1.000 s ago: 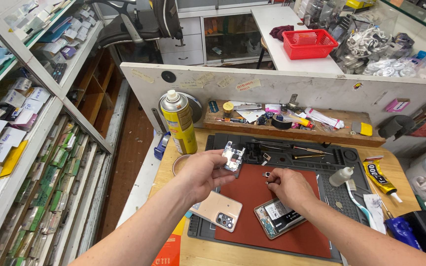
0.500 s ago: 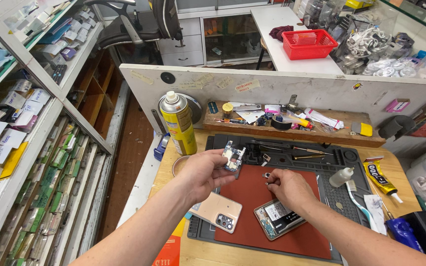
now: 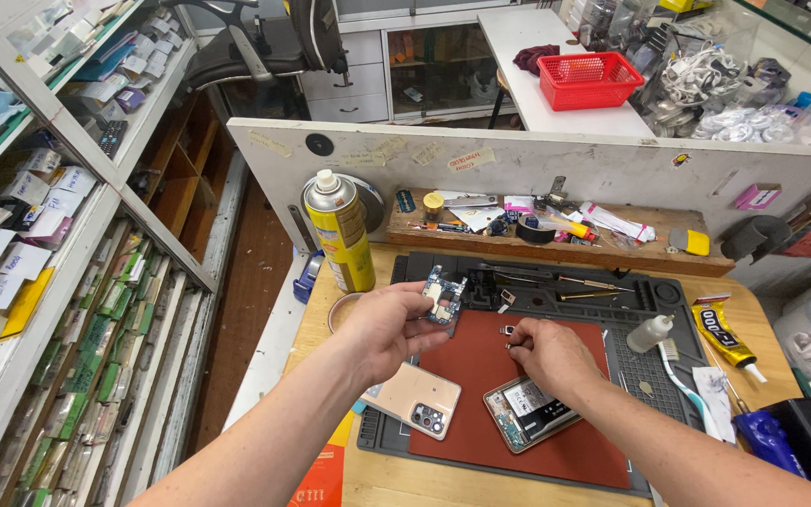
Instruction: The person is repairing a smartphone by handling a small circuit board. They attach several small components to the board, then spray it with a cleaning agent and wipe it with a cloth. The disassembled phone body and other parts are visible on the workbench.
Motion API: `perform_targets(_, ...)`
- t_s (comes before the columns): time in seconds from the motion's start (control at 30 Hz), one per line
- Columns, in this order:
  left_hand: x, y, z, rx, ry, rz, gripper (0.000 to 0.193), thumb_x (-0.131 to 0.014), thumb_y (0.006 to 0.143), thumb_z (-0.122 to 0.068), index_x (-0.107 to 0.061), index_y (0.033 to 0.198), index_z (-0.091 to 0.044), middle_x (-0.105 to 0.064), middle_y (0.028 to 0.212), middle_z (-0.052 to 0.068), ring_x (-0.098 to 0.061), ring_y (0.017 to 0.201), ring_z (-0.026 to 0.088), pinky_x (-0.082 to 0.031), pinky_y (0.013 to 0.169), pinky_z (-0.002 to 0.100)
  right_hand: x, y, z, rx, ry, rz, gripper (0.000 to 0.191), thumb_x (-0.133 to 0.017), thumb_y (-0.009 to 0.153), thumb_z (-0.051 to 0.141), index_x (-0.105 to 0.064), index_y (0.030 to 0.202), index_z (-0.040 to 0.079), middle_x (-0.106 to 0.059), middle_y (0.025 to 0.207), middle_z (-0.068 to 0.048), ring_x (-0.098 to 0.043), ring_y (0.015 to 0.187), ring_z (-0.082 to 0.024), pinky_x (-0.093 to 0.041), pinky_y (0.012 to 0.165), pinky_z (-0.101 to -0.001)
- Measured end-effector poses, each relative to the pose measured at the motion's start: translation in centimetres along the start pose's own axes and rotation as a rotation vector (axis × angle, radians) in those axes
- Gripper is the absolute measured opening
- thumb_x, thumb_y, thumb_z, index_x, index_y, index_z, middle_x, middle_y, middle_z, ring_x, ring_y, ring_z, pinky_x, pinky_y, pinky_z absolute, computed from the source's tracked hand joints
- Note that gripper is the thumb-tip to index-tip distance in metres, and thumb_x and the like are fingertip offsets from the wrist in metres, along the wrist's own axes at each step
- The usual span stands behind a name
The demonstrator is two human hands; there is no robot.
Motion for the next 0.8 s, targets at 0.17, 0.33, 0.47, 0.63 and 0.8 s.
perform_targets(0.17,-0.14,-0.18,0.02,-0.003,-0.023,0.004,0.030,-0.054,0.096,-0.006,-0.065,0.124,-0.005,-0.074,0.102,0.010,-0.072,0.091,0.021,-0.062,0.085,0.040,-0.02,-0.19,0.05,-0.013,0.000,0.007,0.020,-0.072,0.090,0.021,-0.073,0.109,0.015,-0.078,0.107,-0.005,-0.074,0.103,-0.022,-0.057,0.093,-0.0384)
perform_targets(0.33,-0.09,-0.41,0.03,0.005,-0.006,-0.010,0.029,-0.056,0.096,-0.007,-0.065,0.123,-0.005,-0.074,0.101,0.009,-0.072,0.091,0.020,-0.062,0.085,0.039,-0.10,-0.39,0.23,-0.031,-0.001,0.033,0.019,-0.071,0.092,0.022,-0.073,0.110,0.015,-0.079,0.106,-0.004,-0.074,0.104,-0.020,-0.057,0.094,-0.0373)
perform_targets(0.47,-0.09,-0.52,-0.03,-0.002,-0.005,-0.010,0.028,-0.055,0.096,-0.007,-0.065,0.122,-0.004,-0.074,0.100,0.009,-0.072,0.090,0.019,-0.062,0.084,0.039,-0.02,-0.52,0.33,-0.034,-0.003,0.037,0.019,-0.070,0.093,0.022,-0.073,0.110,0.015,-0.079,0.105,-0.005,-0.074,0.103,-0.020,-0.057,0.094,-0.0370)
perform_targets(0.63,-0.05,-0.44,0.09,0.005,-0.014,-0.006,0.022,-0.055,0.097,-0.010,-0.064,0.116,-0.005,-0.072,0.099,0.009,-0.071,0.088,0.021,-0.062,0.083,0.040,0.00,-0.46,0.19,-0.029,0.021,0.029,0.020,-0.072,0.092,0.021,-0.074,0.110,0.014,-0.079,0.104,-0.005,-0.074,0.102,-0.022,-0.057,0.092,-0.0375)
perform_targets(0.8,-0.18,-0.42,-0.25,-0.004,-0.056,0.044,0.016,-0.054,0.099,-0.011,-0.061,0.110,-0.001,-0.068,0.096,0.010,-0.070,0.086,0.021,-0.065,0.082,0.040,-0.17,0.01,-0.12,-0.029,0.064,0.023,0.020,-0.075,0.088,0.020,-0.076,0.106,0.013,-0.080,0.097,-0.006,-0.077,0.096,-0.022,-0.059,0.088,-0.0365)
Point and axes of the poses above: each hand's wrist, its own y-axis towards the middle knuckle, its own x-axis out of the back of the hand, z = x × y, the point moved 7 cm from there along y, towards the middle knuckle
